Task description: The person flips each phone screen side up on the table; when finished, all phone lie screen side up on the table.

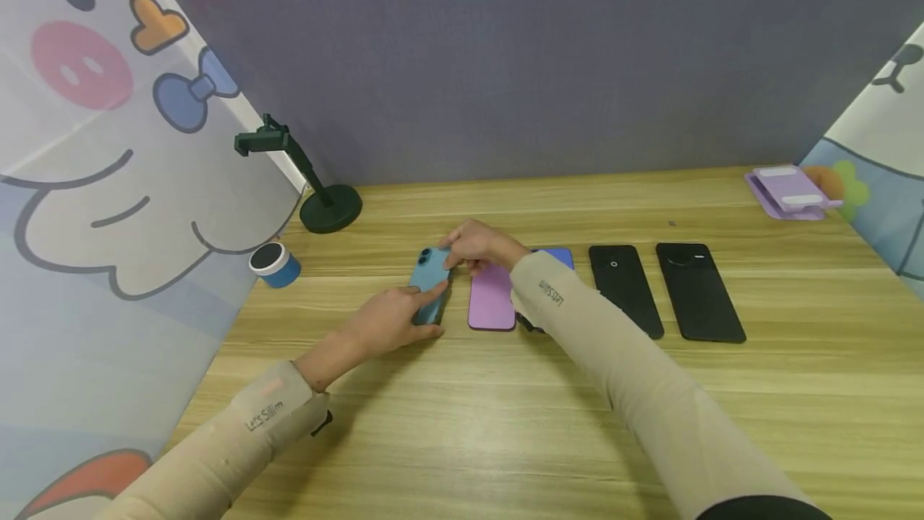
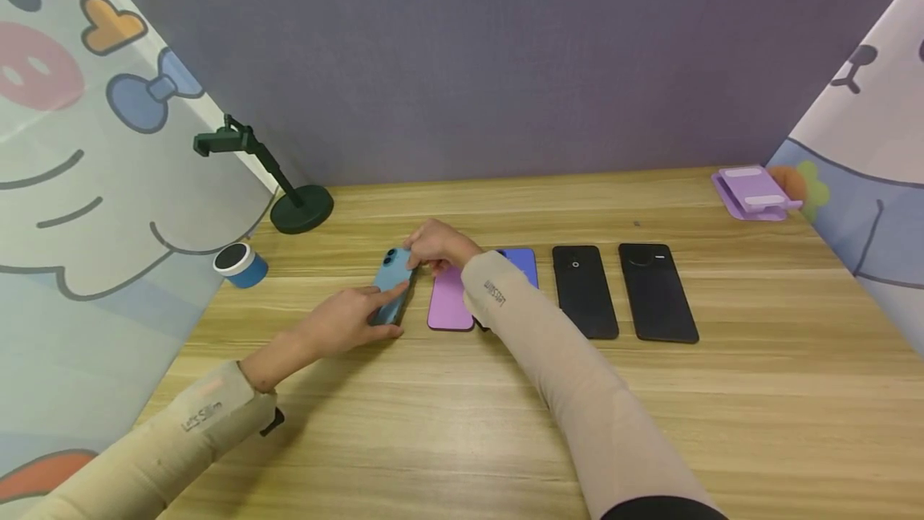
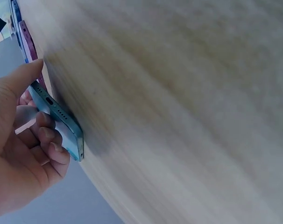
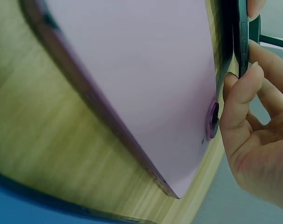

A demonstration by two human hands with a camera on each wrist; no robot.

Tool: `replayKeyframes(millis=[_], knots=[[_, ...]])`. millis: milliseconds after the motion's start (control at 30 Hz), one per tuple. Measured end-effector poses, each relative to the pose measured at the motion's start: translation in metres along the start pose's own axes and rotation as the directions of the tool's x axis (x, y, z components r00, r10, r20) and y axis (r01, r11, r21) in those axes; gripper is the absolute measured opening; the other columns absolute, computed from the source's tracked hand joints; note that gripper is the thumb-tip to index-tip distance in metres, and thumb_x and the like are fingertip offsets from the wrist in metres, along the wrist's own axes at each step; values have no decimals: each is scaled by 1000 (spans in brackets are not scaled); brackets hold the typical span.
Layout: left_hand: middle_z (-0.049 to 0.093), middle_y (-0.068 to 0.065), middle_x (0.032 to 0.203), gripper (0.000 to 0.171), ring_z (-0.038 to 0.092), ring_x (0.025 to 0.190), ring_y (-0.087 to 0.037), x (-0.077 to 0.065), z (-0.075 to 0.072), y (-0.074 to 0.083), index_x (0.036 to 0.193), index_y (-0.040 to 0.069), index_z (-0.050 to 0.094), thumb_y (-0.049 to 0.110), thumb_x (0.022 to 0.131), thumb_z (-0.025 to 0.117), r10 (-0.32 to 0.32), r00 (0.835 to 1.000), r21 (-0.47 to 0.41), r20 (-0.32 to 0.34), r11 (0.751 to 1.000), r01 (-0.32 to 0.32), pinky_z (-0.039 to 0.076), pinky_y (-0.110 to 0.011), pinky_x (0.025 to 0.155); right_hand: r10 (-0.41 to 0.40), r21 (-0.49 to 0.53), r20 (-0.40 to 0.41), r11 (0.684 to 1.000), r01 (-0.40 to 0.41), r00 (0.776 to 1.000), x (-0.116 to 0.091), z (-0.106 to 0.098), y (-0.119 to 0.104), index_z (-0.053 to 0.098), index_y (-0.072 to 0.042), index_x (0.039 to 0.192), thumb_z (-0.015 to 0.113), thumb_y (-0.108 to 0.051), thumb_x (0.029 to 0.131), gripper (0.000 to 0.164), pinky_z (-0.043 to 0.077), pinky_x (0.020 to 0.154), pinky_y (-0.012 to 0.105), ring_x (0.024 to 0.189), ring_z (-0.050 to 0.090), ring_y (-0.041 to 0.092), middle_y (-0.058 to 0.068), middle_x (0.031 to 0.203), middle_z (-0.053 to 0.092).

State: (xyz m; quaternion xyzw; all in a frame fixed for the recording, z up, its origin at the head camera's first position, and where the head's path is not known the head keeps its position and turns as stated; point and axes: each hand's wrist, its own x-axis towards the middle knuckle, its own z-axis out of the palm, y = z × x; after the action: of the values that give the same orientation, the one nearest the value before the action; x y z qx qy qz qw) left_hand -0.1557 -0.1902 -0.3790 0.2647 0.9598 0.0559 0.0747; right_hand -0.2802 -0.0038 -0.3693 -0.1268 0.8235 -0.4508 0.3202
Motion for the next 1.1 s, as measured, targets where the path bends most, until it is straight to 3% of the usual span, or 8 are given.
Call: replayKeyframes(millis=[200,333,567,767,833,900,1000,1100], knots=[[70,-18,118,74,65,88,-16,0,-5,0,155,12,38,41,95,69,12,999,-20,30,1000,-12,55,-34,73,-1,-3,-2,1000,1,1000,0,0,-2,66,-13,134,75,-9,88,47,47,46,23,41,37,6,-5,49,42],[72,-18,109,72,59,75,-11,0,-9,-2,155,8,37,35,96,67,36,999,-54,38,998,-34,51,-28,65,-8,-8,-8,1000,8,1000,-2,0,-3,66,-12,133,76,-10,87,47,47,46,22,41,37,6,-7,48,38],[51,3,69,67,42,59,-6,-4,-16,-10,154,3,38,27,97,65,113,994,-106,16,988,-110,37,-21,54,-38,-13,-29,999,38,999,-7,-2,-5,68,-12,131,77,-15,86,47,48,48,22,45,39,6,3,88,67],[49,5,70,64,42,60,-3,-9,-16,-20,154,3,39,24,98,63,146,989,-121,-15,982,-147,38,-19,55,-63,8,-28,998,63,998,-9,-3,-5,68,-10,131,77,-19,87,46,47,49,22,44,36,7,-6,66,51],[48,6,70,65,42,59,-2,-10,-18,-23,155,5,37,24,98,62,137,990,-149,-19,979,-139,38,-19,54,-84,11,-28,996,85,996,-10,-3,-5,66,-8,132,76,-20,88,47,48,49,23,43,36,7,-1,74,61],[47,7,68,66,41,57,-1,-12,-20,-25,156,7,36,24,98,61,128,992,-173,-22,976,-130,37,-20,53,-109,8,-32,994,109,994,-10,-3,-5,65,-8,134,73,-22,90,47,49,50,23,42,38,7,6,100,71],[44,8,65,67,37,53,-1,-14,-24,-27,157,10,34,22,97,61,110,994,-197,-9,974,-110,35,-20,51,-133,23,-37,991,134,990,-10,-3,-4,63,-10,138,71,-27,92,49,50,51,25,43,41,8,11,124,67],[42,9,63,68,35,52,-2,-15,-27,-29,158,12,33,20,96,61,91,996,-199,7,976,-88,33,-21,51,-143,71,-38,987,146,989,-10,-3,-2,61,-14,140,70,-31,93,52,48,52,27,46,42,10,9,97,66]])
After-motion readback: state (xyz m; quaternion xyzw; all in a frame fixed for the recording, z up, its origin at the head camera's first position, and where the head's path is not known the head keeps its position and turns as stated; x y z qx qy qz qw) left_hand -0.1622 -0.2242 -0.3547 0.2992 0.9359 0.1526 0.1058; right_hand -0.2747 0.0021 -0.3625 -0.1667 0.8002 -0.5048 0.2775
